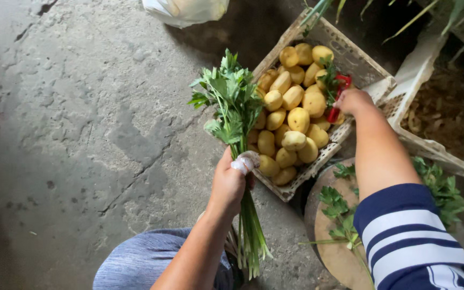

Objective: The person peels potatoes using a red peeler and places the peels into a basket. They then trim the ends of green leafy vegetables on a wooden cutting board and place the trimmed pieces aside.

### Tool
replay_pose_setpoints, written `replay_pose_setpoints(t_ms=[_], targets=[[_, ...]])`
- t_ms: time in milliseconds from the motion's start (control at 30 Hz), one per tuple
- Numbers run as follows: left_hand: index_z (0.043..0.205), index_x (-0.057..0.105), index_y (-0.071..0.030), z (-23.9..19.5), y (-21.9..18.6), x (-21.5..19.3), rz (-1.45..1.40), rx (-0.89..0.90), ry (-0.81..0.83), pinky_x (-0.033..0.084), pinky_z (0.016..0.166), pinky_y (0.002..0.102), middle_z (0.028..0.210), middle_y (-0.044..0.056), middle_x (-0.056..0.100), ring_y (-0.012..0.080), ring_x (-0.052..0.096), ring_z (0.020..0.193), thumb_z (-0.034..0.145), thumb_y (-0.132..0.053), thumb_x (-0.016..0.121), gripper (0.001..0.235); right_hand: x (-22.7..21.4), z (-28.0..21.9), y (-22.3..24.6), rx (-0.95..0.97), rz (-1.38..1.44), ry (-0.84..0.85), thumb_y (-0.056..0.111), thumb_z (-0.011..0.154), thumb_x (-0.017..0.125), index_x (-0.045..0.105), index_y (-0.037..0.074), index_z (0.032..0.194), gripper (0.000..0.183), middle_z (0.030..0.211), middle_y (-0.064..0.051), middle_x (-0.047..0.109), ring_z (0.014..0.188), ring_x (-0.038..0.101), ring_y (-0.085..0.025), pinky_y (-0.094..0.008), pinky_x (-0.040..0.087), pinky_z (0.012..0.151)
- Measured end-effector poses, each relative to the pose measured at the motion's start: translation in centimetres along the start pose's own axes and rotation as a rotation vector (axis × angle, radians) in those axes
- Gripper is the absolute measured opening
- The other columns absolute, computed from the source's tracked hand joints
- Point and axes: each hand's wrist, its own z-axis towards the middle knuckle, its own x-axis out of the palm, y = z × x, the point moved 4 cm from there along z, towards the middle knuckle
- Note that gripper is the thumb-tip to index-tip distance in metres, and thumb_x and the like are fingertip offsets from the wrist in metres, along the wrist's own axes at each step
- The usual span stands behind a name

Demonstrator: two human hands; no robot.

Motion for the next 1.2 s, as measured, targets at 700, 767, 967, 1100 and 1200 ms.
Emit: replay_pose_setpoints(t_ms=[700,767,967,1100,1200], targets=[[0.108,0.058,-0.012,-5.0,11.6,5.2,0.293,-0.319,0.163,0.045,0.048,0.036,0.081,0.006,0.066,0.0196,0.063,0.062,0.085,-0.009,0.06,0.023,-10.0,-46.8,4.0,0.08,0.241,-0.566,0.015,0.101,0.069,0.059,0.004,0.119,0.024,0.103,-0.023,0.069,0.091,0.066,-0.036,-0.047,0.053,0.077],[0.106,0.063,-0.006,-5.4,13.3,5.8,0.436,-0.195,0.181,0.051,0.055,0.037,0.086,0.01,0.072,0.0214,0.067,0.067,0.084,-0.009,0.061,0.022,-4.4,-46.8,3.9,0.324,0.269,-0.295,0.03,0.099,0.071,0.057,0.005,0.119,0.035,0.101,-0.023,0.067,0.095,0.064,-0.041,-0.053,0.051,0.083],[0.099,0.069,-0.002,-6.5,16.4,5.2,1.0,-0.025,0.202,0.052,0.071,0.042,0.088,0.016,0.072,0.0287,0.067,0.079,0.077,-0.021,0.081,0.031,-3.2,-48.8,4.3,0.081,0.185,-0.606,0.031,0.101,0.067,0.062,0.01,0.112,0.025,0.11,-0.024,0.065,0.103,0.064,-0.044,-0.053,0.052,0.085],[0.094,0.069,-0.001,-6.6,17.3,5.0,0.812,-0.111,0.204,0.056,0.065,0.043,0.08,0.014,0.072,0.0279,0.072,0.07,0.075,-0.016,0.076,0.025,-5.3,-49.6,2.5,0.17,0.251,-0.562,0.033,0.107,0.063,0.059,0.011,0.121,0.026,0.113,-0.021,0.067,0.106,0.064,-0.044,-0.055,0.051,0.089],[0.094,0.071,-0.001,-6.4,17.3,4.9,0.785,-0.053,0.211,0.05,0.06,0.041,0.077,0.012,0.07,0.0247,0.065,0.066,0.078,-0.018,0.079,0.024,-4.7,-50.3,2.5,0.167,0.309,-0.518,0.03,0.108,0.061,0.055,0.01,0.13,0.03,0.114,-0.024,0.067,0.105,0.064,-0.047,-0.055,0.05,0.088]])
